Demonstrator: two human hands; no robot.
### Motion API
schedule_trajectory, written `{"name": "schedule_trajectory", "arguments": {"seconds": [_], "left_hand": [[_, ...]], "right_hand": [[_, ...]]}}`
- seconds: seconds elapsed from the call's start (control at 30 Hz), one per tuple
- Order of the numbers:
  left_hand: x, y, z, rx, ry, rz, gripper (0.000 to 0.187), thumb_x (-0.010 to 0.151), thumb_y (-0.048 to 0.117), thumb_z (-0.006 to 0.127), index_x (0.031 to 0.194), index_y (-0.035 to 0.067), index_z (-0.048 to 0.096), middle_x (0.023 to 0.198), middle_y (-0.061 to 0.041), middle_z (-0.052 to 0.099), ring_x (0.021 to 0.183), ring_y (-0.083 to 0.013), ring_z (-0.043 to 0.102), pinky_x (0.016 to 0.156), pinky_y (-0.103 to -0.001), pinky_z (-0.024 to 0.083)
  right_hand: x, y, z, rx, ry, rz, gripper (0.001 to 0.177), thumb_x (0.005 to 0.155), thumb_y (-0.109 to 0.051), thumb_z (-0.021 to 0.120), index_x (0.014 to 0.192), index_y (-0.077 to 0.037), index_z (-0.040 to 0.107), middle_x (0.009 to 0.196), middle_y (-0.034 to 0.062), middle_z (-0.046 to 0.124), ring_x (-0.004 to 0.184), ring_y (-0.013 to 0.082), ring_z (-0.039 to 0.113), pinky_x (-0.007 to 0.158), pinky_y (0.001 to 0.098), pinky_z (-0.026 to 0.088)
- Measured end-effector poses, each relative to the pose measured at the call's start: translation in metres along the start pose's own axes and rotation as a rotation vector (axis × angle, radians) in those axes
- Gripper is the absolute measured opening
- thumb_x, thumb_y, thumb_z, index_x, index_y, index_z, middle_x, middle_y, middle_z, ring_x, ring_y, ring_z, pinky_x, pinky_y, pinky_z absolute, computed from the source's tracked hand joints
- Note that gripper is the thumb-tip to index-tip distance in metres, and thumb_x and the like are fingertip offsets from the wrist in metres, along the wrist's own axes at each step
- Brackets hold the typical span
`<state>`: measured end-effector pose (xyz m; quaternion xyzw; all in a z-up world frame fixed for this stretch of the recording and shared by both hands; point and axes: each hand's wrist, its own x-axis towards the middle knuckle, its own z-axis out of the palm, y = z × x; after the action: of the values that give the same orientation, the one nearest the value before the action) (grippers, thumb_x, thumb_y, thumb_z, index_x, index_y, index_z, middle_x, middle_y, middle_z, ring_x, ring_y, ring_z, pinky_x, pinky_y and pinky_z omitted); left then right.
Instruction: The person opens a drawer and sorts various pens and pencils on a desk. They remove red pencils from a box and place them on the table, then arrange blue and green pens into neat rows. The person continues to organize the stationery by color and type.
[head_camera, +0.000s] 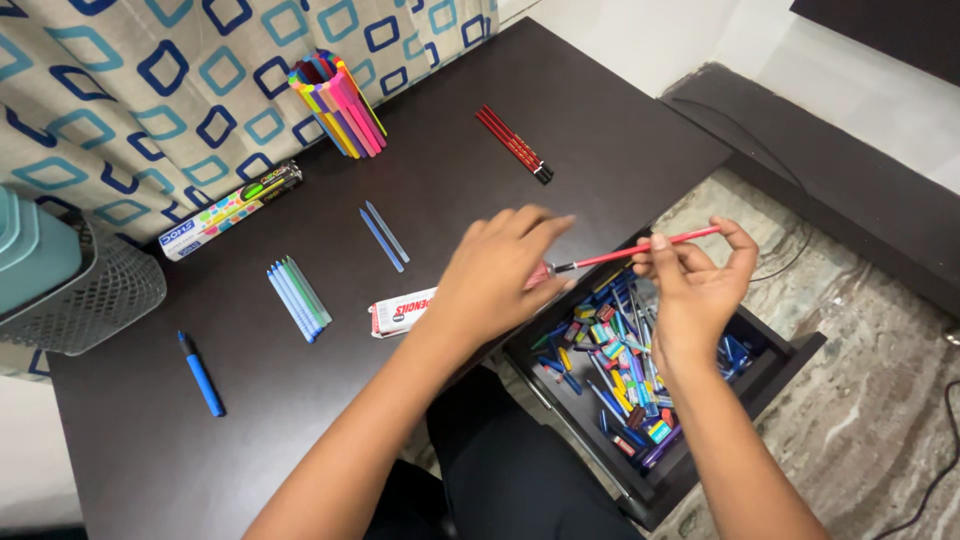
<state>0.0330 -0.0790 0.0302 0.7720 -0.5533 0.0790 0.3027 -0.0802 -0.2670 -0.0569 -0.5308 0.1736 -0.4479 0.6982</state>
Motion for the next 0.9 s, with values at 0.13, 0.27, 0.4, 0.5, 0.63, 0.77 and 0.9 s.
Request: {"name": "schedule_trajectory", "arguments": {"seconds": [0.13, 0.27, 0.4, 0.5, 0.63, 0.77, 0.9], "left_hand": [[-0.023, -0.01, -0.002, 0.077, -0.004, -0.049, 0.065, 0.072, 0.031, 0.083, 0.128, 0.005, 0.064, 0.121, -0.009, 0.065, 0.113, -0.0292, 0.059, 0.089, -0.043, 0.044], [-0.034, -0.019, 0.007, 0.112, -0.034, -0.102, 0.059, 0.072, 0.029, 0.082, 0.122, 0.002, 0.068, 0.117, -0.009, 0.066, 0.111, -0.0294, 0.059, 0.088, -0.043, 0.044], [-0.041, -0.023, 0.017, 0.068, -0.041, -0.151, 0.045, 0.081, 0.026, 0.079, 0.119, 0.003, 0.07, 0.111, -0.008, 0.066, 0.108, -0.0292, 0.06, 0.09, -0.042, 0.046], [-0.045, -0.024, 0.022, 0.014, 0.001, -0.139, 0.041, 0.083, 0.024, 0.078, 0.117, 0.002, 0.07, 0.111, -0.009, 0.066, 0.108, -0.0303, 0.06, 0.089, -0.043, 0.047], [-0.046, -0.023, 0.028, 0.022, 0.035, -0.121, 0.043, 0.081, 0.022, 0.078, 0.119, 0.003, 0.07, 0.111, -0.009, 0.066, 0.107, -0.03, 0.06, 0.088, -0.043, 0.046], [-0.047, -0.021, 0.035, 0.044, 0.068, -0.099, 0.044, 0.082, 0.022, 0.078, 0.121, 0.004, 0.069, 0.113, -0.008, 0.066, 0.106, -0.0289, 0.06, 0.088, -0.042, 0.047], [-0.05, -0.018, 0.039, 0.045, 0.094, -0.1, 0.044, 0.084, 0.023, 0.077, 0.124, 0.005, 0.069, 0.115, -0.007, 0.066, 0.108, -0.0273, 0.061, 0.088, -0.042, 0.046]], "right_hand": [[-0.002, 0.008, -0.003, -0.015, 0.013, 0.003, 0.052, 0.103, 0.003, 0.069, 0.137, -0.01, 0.033, 0.1, 0.0196, 0.073, 0.082, 0.0184, 0.071, 0.077, 0.0293, 0.059], [-0.008, 0.014, 0.006, -0.02, 0.022, -0.016, 0.051, 0.103, 0.003, 0.068, 0.137, -0.01, 0.033, 0.1, 0.0198, 0.073, 0.082, 0.0186, 0.072, 0.076, 0.0289, 0.059], [-0.011, 0.012, 0.008, -0.039, 0.022, -0.014, 0.05, 0.104, 0.001, 0.068, 0.138, -0.009, 0.033, 0.099, 0.0216, 0.073, 0.08, 0.0184, 0.071, 0.074, 0.0286, 0.058], [-0.011, 0.015, 0.008, -0.028, 0.021, 0.048, 0.047, 0.104, -0.002, 0.067, 0.135, -0.009, 0.033, 0.097, 0.0226, 0.073, 0.079, 0.0203, 0.072, 0.071, 0.0296, 0.059], [-0.01, 0.025, 0.008, 0.057, 0.015, 0.157, 0.038, 0.104, -0.008, 0.065, 0.129, -0.007, 0.036, 0.096, 0.024, 0.073, 0.077, 0.0235, 0.074, 0.068, 0.0312, 0.059], [-0.014, 0.037, 0.006, 0.113, 0.013, 0.228, 0.027, 0.101, -0.009, 0.066, 0.118, -0.003, 0.046, 0.094, 0.0206, 0.074, 0.078, 0.0223, 0.075, 0.07, 0.0306, 0.061], [-0.017, 0.052, 0.002, 0.021, -0.006, 0.219, 0.017, 0.098, -0.008, 0.074, 0.108, 0.003, 0.065, 0.092, 0.0106, 0.072, 0.078, 0.0158, 0.069, 0.071, 0.0266, 0.056]]}}
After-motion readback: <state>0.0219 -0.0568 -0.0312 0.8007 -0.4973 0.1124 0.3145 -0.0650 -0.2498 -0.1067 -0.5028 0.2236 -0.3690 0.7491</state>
